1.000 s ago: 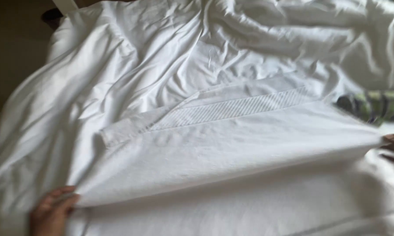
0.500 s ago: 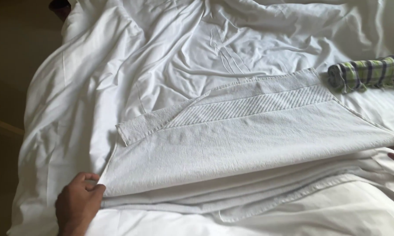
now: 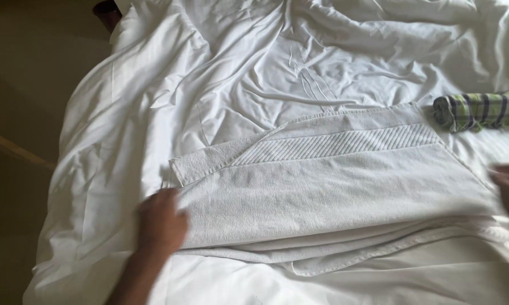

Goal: The person folds a white towel on a bed by hand. They repeatedly smooth the fabric and fold the towel in half multiple times to create a compact stack.

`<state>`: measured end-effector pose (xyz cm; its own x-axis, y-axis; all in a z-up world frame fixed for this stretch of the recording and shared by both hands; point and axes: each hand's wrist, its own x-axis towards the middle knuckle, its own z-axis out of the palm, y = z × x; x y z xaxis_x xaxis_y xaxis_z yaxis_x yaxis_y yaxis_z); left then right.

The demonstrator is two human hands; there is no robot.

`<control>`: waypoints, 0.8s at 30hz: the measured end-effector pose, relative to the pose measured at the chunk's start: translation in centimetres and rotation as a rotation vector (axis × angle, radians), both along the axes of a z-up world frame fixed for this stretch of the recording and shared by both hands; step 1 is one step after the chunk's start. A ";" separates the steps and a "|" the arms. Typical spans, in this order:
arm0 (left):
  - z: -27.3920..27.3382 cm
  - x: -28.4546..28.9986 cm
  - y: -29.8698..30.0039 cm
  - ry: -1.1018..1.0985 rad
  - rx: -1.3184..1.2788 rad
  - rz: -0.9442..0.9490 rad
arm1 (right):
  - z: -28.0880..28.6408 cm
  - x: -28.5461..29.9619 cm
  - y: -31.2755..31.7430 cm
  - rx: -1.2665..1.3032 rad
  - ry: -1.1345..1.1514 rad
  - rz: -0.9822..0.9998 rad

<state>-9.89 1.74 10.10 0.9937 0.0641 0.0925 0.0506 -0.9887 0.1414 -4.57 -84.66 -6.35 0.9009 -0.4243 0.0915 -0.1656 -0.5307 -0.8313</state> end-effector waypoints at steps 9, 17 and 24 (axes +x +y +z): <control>-5.6 0.7 -12.6 -0.005 -0.089 -0.373 | 13.2 -0.8 45.7 -0.472 0.166 0.695; -5.9 -0.7 -11.9 0.159 -0.113 -0.266 | 9.3 -3.9 49.5 -0.629 0.118 0.873; -5.4 0.6 -10.0 0.294 -0.071 0.066 | 8.5 -4.0 48.4 -0.686 0.075 0.712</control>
<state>-9.29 -8.21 4.69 0.9707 0.1257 -0.2049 0.1634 -0.9701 0.1794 -8.61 -36.23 2.18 0.9385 0.3422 0.0469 0.3396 -0.8892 -0.3067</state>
